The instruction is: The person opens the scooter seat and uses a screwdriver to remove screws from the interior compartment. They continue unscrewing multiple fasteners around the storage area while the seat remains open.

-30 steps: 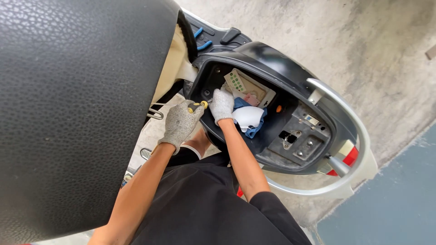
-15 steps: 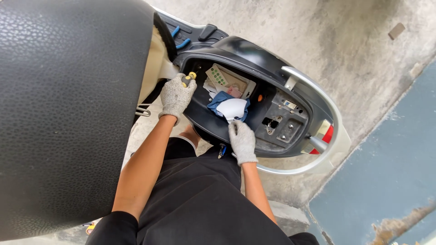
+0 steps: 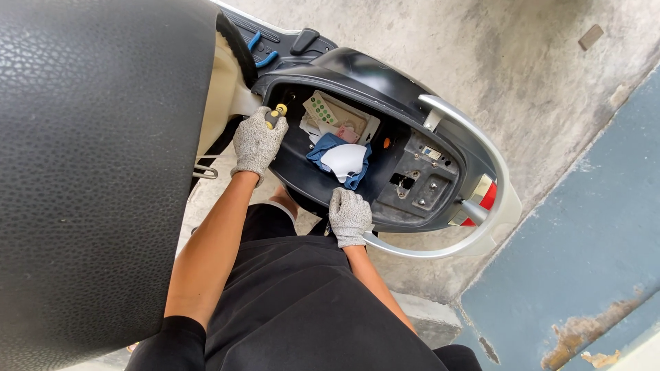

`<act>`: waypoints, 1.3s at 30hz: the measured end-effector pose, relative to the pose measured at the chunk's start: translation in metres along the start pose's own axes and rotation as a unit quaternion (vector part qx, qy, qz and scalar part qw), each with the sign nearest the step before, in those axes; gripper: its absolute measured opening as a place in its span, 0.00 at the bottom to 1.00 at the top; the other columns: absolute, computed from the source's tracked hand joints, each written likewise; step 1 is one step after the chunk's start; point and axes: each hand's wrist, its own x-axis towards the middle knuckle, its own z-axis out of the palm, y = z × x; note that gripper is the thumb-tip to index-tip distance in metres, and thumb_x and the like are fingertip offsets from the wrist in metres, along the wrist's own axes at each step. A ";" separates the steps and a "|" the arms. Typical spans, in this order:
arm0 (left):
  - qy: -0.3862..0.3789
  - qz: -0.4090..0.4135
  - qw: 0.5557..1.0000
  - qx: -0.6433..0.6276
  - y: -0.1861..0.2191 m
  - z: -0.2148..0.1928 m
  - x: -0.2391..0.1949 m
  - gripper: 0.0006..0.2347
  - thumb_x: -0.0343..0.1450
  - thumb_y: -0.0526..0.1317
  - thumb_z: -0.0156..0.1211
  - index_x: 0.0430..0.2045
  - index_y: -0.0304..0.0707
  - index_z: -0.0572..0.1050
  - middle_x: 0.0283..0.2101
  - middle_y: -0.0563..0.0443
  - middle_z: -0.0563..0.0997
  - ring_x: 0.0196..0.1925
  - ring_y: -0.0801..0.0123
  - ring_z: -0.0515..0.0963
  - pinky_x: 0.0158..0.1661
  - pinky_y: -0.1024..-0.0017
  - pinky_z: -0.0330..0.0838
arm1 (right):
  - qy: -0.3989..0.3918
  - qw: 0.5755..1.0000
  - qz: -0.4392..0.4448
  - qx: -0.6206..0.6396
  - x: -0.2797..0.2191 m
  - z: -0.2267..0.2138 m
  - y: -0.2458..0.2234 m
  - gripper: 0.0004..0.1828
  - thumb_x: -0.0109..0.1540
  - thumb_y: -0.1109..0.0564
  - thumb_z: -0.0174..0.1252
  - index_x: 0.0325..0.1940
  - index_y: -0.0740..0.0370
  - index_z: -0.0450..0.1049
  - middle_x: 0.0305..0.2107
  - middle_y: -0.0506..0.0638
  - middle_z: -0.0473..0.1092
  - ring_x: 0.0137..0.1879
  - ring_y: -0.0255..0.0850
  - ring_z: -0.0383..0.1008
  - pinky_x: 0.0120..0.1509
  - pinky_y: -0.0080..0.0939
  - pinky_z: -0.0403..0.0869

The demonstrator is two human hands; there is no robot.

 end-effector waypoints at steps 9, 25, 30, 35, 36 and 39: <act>0.113 0.261 0.941 0.183 0.012 -0.001 0.001 0.10 0.66 0.40 0.62 0.40 0.43 0.79 0.41 0.42 0.82 0.35 0.51 0.84 0.35 0.57 0.78 | 0.055 0.997 -0.051 0.035 0.016 -0.053 -0.033 0.09 0.63 0.52 0.58 0.43 0.57 0.78 0.37 0.50 0.76 0.43 0.48 0.78 0.52 0.51 0.73; -0.057 0.192 0.959 0.199 0.053 0.017 0.021 0.07 0.65 0.35 0.62 0.35 0.36 0.80 0.39 0.36 0.82 0.41 0.47 0.85 0.39 0.55 0.81 | -0.371 0.899 0.040 0.228 -0.055 0.025 0.007 0.15 0.67 0.48 0.56 0.53 0.57 0.76 0.48 0.52 0.75 0.55 0.44 0.75 0.60 0.46 0.72; -0.068 0.111 0.982 0.139 0.049 0.041 0.036 0.08 0.68 0.35 0.61 0.38 0.33 0.82 0.43 0.31 0.83 0.45 0.43 0.84 0.44 0.53 0.80 | -0.356 0.868 0.179 0.296 -0.062 0.052 0.025 0.20 0.67 0.47 0.55 0.58 0.59 0.74 0.53 0.53 0.73 0.60 0.43 0.73 0.65 0.46 0.69; -0.018 -0.145 0.984 -0.106 0.032 0.042 0.049 0.14 0.70 0.40 0.57 0.44 0.30 0.77 0.49 0.28 0.80 0.48 0.40 0.81 0.46 0.49 0.75 | -0.330 0.810 0.316 0.368 -0.059 0.097 0.039 0.25 0.67 0.45 0.55 0.64 0.61 0.72 0.58 0.54 0.72 0.64 0.42 0.71 0.70 0.47 0.67; -0.017 -0.145 0.984 -0.106 0.040 0.027 0.042 0.14 0.70 0.40 0.57 0.44 0.30 0.77 0.49 0.28 0.80 0.48 0.40 0.81 0.46 0.49 0.75 | -0.331 0.810 0.315 0.368 -0.055 0.086 0.037 0.25 0.67 0.45 0.55 0.64 0.61 0.72 0.58 0.54 0.72 0.64 0.42 0.71 0.70 0.47 0.67; -0.074 -0.206 0.970 -0.108 0.060 -0.005 0.017 0.17 0.73 0.47 0.58 0.47 0.30 0.78 0.50 0.28 0.82 0.52 0.42 0.83 0.53 0.53 0.77 | -0.388 0.892 0.027 0.228 -0.033 0.035 0.018 0.31 0.76 0.41 0.43 0.40 0.65 0.84 0.38 0.58 0.81 0.52 0.43 0.79 0.68 0.43 0.72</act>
